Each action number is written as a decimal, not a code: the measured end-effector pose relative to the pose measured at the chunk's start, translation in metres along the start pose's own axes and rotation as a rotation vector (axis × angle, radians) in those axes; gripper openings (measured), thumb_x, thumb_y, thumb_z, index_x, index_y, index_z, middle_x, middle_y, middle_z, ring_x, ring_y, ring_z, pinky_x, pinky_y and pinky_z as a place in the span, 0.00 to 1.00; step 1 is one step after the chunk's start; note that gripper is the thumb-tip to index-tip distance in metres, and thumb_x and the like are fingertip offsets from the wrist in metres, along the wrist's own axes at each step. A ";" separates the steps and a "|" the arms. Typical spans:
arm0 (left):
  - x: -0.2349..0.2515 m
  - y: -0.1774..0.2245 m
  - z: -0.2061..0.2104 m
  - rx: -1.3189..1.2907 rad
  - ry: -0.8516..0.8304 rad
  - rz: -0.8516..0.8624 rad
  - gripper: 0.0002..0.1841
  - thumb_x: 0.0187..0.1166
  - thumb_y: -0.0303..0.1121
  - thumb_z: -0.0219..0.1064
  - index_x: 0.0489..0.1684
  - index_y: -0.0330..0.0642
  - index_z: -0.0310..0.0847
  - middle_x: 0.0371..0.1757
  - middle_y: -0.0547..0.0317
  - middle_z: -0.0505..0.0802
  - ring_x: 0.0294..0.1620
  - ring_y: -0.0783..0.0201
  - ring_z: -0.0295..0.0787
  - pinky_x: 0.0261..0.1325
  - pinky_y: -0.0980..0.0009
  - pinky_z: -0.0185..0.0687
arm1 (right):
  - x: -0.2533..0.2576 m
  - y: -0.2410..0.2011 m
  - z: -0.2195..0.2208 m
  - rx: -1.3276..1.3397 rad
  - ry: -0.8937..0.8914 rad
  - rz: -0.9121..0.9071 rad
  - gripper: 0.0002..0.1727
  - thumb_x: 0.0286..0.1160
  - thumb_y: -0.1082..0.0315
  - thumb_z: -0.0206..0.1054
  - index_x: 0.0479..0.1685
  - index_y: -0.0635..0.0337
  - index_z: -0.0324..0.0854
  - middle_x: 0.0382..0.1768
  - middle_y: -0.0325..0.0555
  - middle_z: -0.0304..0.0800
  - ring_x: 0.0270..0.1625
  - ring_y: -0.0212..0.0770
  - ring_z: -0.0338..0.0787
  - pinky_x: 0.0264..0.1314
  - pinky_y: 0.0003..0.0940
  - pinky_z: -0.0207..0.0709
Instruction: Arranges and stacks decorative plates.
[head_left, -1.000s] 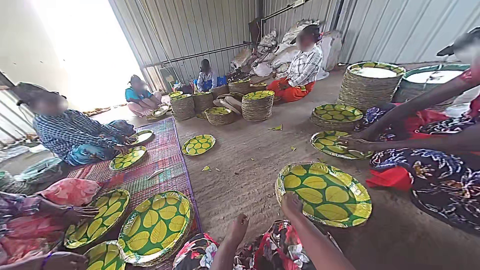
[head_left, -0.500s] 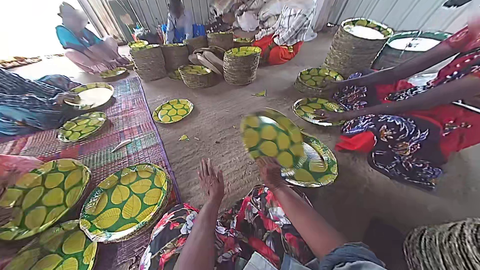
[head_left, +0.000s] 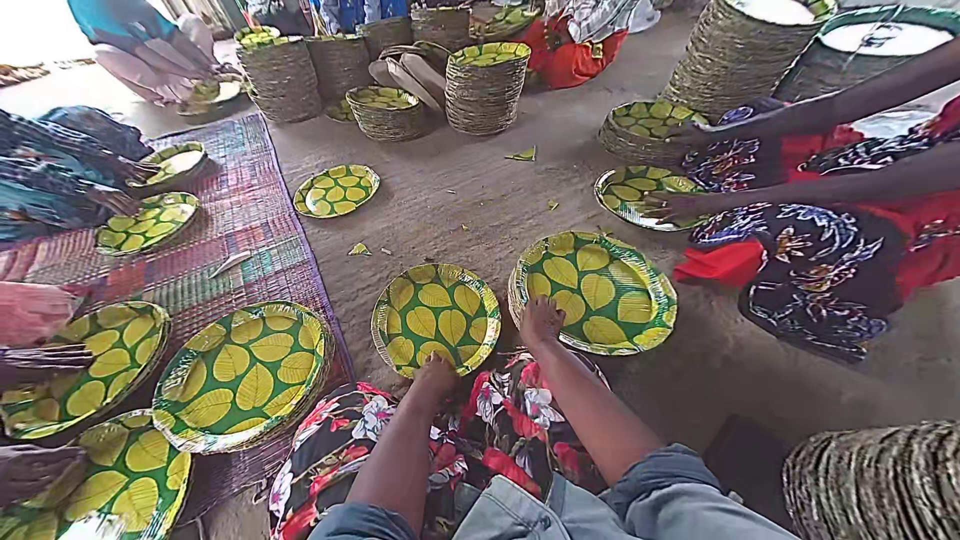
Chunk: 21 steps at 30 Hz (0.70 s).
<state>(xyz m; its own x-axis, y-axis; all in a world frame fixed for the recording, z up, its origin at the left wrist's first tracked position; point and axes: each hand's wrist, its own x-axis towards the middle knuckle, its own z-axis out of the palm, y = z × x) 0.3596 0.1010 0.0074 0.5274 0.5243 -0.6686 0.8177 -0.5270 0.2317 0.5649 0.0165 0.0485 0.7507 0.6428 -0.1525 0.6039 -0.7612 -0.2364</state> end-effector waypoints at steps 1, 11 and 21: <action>0.001 0.000 -0.001 -0.013 0.001 -0.002 0.30 0.91 0.50 0.54 0.86 0.41 0.69 0.94 0.38 0.59 0.92 0.36 0.56 0.83 0.29 0.57 | 0.003 0.000 -0.002 -0.003 -0.016 0.020 0.23 0.88 0.65 0.59 0.75 0.71 0.77 0.78 0.67 0.75 0.86 0.63 0.69 0.83 0.65 0.61; -0.011 0.000 -0.012 -0.184 0.284 0.021 0.35 0.93 0.49 0.52 0.95 0.41 0.52 0.94 0.36 0.58 0.95 0.38 0.51 0.89 0.34 0.49 | -0.005 0.013 0.003 0.148 0.472 -0.182 0.16 0.87 0.61 0.64 0.59 0.64 0.89 0.62 0.68 0.87 0.69 0.70 0.83 0.65 0.69 0.71; 0.000 -0.004 -0.013 -0.106 0.006 -0.103 0.32 0.92 0.52 0.50 0.85 0.37 0.68 0.87 0.31 0.69 0.87 0.34 0.67 0.83 0.36 0.64 | -0.005 0.013 -0.010 0.061 0.225 -0.012 0.19 0.88 0.61 0.59 0.69 0.58 0.85 0.69 0.64 0.85 0.76 0.63 0.80 0.75 0.63 0.67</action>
<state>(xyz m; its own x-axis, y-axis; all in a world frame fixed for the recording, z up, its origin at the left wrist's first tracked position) 0.3594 0.1116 0.0160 0.4407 0.5762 -0.6883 0.8870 -0.3972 0.2354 0.5714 0.0027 0.0564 0.7884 0.6114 0.0673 0.6010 -0.7424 -0.2959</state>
